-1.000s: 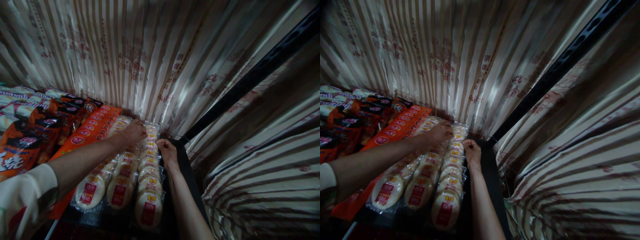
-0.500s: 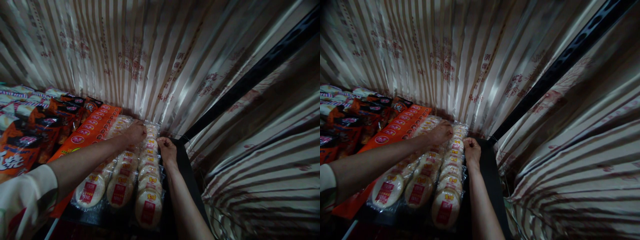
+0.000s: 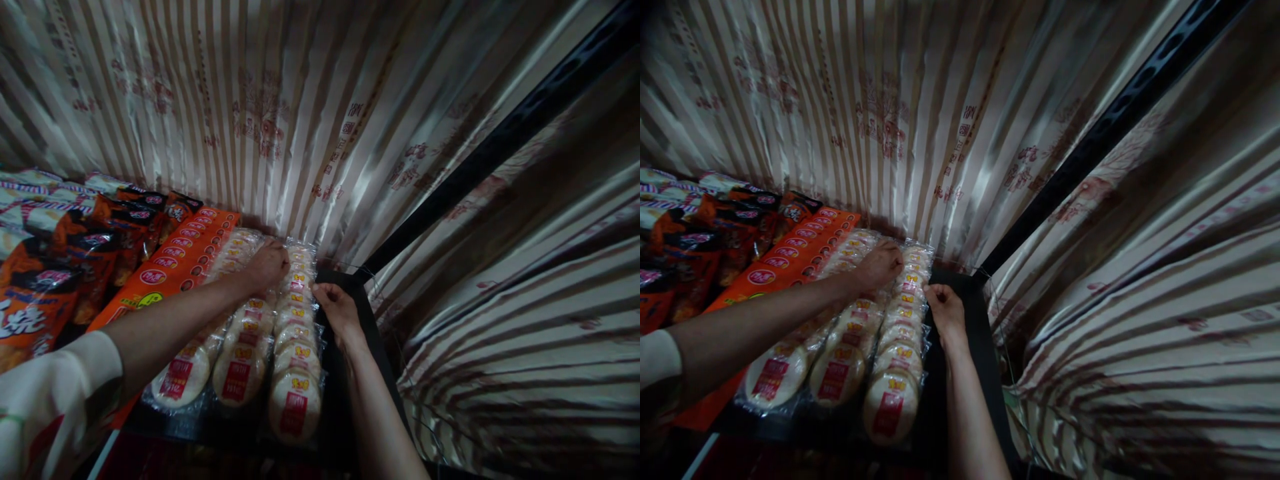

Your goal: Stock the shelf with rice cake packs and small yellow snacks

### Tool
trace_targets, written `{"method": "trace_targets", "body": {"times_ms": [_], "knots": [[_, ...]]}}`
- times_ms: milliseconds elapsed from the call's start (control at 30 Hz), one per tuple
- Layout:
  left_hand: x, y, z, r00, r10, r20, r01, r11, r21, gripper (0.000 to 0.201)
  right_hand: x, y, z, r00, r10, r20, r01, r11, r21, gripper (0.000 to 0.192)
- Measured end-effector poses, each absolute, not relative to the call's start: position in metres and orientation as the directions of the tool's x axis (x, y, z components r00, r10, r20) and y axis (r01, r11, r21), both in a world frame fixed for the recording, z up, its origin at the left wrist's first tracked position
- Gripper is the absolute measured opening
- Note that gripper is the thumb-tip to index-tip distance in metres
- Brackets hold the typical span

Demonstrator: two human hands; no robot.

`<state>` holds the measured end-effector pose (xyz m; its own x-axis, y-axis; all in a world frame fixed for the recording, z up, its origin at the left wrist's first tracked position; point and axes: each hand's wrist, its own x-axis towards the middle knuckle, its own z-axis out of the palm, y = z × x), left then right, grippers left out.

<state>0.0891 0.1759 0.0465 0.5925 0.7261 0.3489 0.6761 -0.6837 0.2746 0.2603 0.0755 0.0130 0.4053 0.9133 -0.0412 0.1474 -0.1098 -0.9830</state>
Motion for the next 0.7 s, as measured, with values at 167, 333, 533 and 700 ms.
{"method": "trace_targets", "body": {"times_ms": [167, 333, 533, 700], "knots": [[0.089, 0.177, 0.044, 0.594, 0.709, 0.379, 0.676, -0.696, 0.243, 0.017, 0.257, 0.074, 0.017, 0.365, 0.93, -0.044, 0.115, -0.092, -0.989, 0.039], [0.088, 0.176, 0.046, 0.604, 0.707, 0.368, 0.674, -0.7, 0.238, 0.017, 0.253, 0.075, 0.02, 0.376, 0.926, -0.029, 0.08, -0.064, -0.995, 0.04], [0.087, 0.176, 0.045, 0.569, 0.714, 0.407, 0.655, -0.693, 0.301, 0.016, 0.246, 0.077, 0.022, 0.4, 0.916, -0.018, 0.054, -0.043, -0.998, 0.036], [0.086, 0.179, 0.044, 0.587, 0.696, 0.413, 0.638, -0.712, 0.293, 0.016, 0.247, 0.078, 0.019, 0.387, 0.922, -0.009, 0.075, -0.041, -0.996, 0.035]]}}
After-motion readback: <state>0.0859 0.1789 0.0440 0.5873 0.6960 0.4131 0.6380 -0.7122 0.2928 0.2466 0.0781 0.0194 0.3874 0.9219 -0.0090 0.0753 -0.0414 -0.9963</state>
